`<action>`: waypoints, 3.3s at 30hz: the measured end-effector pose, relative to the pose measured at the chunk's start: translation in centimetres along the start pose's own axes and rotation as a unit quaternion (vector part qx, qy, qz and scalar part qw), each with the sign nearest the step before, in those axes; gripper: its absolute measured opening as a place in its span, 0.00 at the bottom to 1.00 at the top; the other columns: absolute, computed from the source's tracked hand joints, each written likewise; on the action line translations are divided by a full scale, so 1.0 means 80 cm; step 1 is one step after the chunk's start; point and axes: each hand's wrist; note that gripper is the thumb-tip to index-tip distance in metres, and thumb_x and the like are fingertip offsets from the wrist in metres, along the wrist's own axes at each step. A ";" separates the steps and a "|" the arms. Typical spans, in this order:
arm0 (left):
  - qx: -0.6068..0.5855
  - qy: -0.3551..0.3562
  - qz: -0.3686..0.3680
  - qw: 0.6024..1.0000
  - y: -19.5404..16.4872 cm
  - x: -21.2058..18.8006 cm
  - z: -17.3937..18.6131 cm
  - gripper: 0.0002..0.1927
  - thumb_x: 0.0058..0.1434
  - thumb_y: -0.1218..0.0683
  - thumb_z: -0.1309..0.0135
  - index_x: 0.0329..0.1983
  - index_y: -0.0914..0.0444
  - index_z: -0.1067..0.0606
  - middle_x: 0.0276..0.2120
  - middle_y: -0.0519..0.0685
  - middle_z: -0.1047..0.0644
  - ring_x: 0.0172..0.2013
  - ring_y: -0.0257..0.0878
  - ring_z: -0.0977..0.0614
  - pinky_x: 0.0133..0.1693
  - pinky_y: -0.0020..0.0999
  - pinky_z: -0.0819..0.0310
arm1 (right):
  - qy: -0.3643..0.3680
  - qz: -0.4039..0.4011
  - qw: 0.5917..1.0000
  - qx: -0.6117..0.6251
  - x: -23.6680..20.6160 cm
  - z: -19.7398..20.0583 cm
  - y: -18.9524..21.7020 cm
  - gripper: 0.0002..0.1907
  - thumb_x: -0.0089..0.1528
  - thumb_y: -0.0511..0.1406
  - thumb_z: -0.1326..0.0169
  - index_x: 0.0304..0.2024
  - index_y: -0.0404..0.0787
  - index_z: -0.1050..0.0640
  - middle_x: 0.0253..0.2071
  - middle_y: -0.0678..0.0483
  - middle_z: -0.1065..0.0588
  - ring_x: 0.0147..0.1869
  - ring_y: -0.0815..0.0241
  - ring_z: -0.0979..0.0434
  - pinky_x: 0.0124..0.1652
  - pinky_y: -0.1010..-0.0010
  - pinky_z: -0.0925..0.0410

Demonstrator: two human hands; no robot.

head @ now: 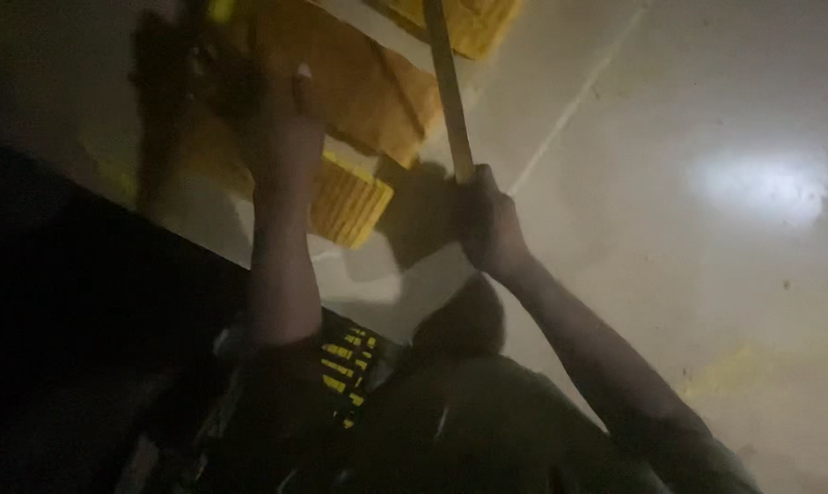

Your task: The person places yellow sponge blocks on a tiled table and slices each block into thin strips with a long knife, working through one block at a time and setting sliced blocks aside. At the end the person picks up a metal tray.

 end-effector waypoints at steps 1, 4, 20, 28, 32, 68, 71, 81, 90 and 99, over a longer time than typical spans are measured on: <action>-0.082 -0.012 -0.012 0.996 -0.007 -0.016 -0.002 0.32 0.82 0.45 0.61 0.81 0.64 0.52 0.78 0.62 0.48 0.78 0.62 0.48 0.76 0.60 0.52 | -0.018 -0.029 0.999 0.007 -0.019 -0.002 0.000 0.14 0.68 0.31 0.49 0.56 0.35 0.33 0.47 0.39 0.24 0.48 0.36 0.19 0.43 0.52 0.25; 0.059 -0.067 -0.163 0.983 -0.051 -0.078 -0.022 0.31 0.81 0.47 0.53 0.81 0.58 0.46 0.80 0.62 0.53 0.79 0.63 0.52 0.78 0.66 0.57 | -0.076 -0.121 0.990 -0.020 -0.107 0.002 -0.007 0.20 0.69 0.34 0.47 0.59 0.35 0.37 0.47 0.41 0.24 0.48 0.37 0.20 0.43 0.52 0.26; 0.157 0.194 -0.436 0.864 -0.249 -0.718 -0.154 0.43 0.65 0.40 0.52 0.75 0.67 0.49 0.73 0.75 0.57 0.74 0.70 0.58 0.70 0.63 0.64 | -0.551 -0.162 0.806 -0.143 -0.831 0.295 -0.263 0.07 0.66 0.39 0.43 0.42 0.42 0.22 0.36 0.50 0.23 0.39 0.50 0.20 0.40 0.60 0.28; 0.108 0.238 -0.609 0.749 -0.476 -0.874 -0.261 0.37 0.69 0.39 0.56 0.76 0.60 0.44 0.73 0.76 0.55 0.73 0.70 0.56 0.70 0.61 0.64 | -0.531 -0.234 0.813 0.040 -1.020 0.154 -0.269 0.19 0.64 0.37 0.41 0.54 0.34 0.24 0.45 0.45 0.21 0.48 0.54 0.19 0.46 0.63 0.27; 0.115 0.250 -0.701 0.657 -0.582 -0.906 -0.325 0.35 0.68 0.42 0.56 0.77 0.55 0.43 0.76 0.66 0.51 0.75 0.62 0.54 0.71 0.59 0.64 | -0.501 -0.368 0.764 0.172 -1.080 0.129 -0.302 0.16 0.65 0.37 0.43 0.52 0.36 0.23 0.37 0.45 0.20 0.42 0.54 0.18 0.44 0.65 0.26; 0.124 0.181 -0.202 0.955 -0.511 -0.742 -0.255 0.37 0.70 0.43 0.48 0.78 0.55 0.44 0.64 0.59 0.33 0.62 0.54 0.28 0.59 0.53 0.30 | -0.276 -0.090 0.905 0.312 -0.932 0.273 -0.355 0.17 0.61 0.31 0.48 0.52 0.33 0.25 0.44 0.48 0.23 0.47 0.60 0.22 0.44 0.65 0.27; 0.129 0.133 -0.241 0.953 -0.425 -0.731 -0.207 0.45 0.63 0.39 0.41 0.77 0.59 0.44 0.70 0.60 0.38 0.68 0.56 0.36 0.64 0.59 0.37 | -0.245 -0.152 0.906 0.309 -0.923 0.206 -0.335 0.13 0.66 0.34 0.48 0.51 0.35 0.23 0.36 0.51 0.23 0.36 0.63 0.23 0.35 0.68 0.28; 0.151 0.283 -0.554 0.768 -0.482 -0.755 -0.225 0.63 0.48 0.26 0.38 0.77 0.59 0.53 0.72 0.58 0.45 0.71 0.53 0.48 0.67 0.65 0.64 | -0.278 -0.263 0.917 0.112 -0.944 0.078 -0.314 0.22 0.64 0.35 0.42 0.58 0.38 0.31 0.41 0.40 0.22 0.42 0.44 0.21 0.39 0.55 0.29; 0.213 0.306 -0.527 0.764 -0.431 -0.715 -0.201 0.63 0.45 0.26 0.41 0.76 0.61 0.50 0.65 0.56 0.37 0.63 0.50 0.36 0.61 0.56 0.50 | -0.264 -0.280 0.923 -0.011 -0.860 0.013 -0.203 0.27 0.61 0.36 0.42 0.59 0.38 0.35 0.48 0.37 0.22 0.51 0.34 0.21 0.47 0.49 0.28; 0.190 0.256 -0.530 0.786 -0.429 -0.731 -0.229 0.36 0.66 0.43 0.56 0.74 0.64 0.42 0.55 0.55 0.29 0.53 0.48 0.27 0.55 0.55 0.39 | -0.190 -0.369 0.897 -0.151 -0.762 0.076 -0.210 0.20 0.64 0.35 0.49 0.56 0.37 0.37 0.37 0.36 0.21 0.42 0.32 0.20 0.40 0.43 0.29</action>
Point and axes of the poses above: each hand's wrist, its own x-axis towards the middle knuckle, its own z-axis out of the back of the hand, y = z × x
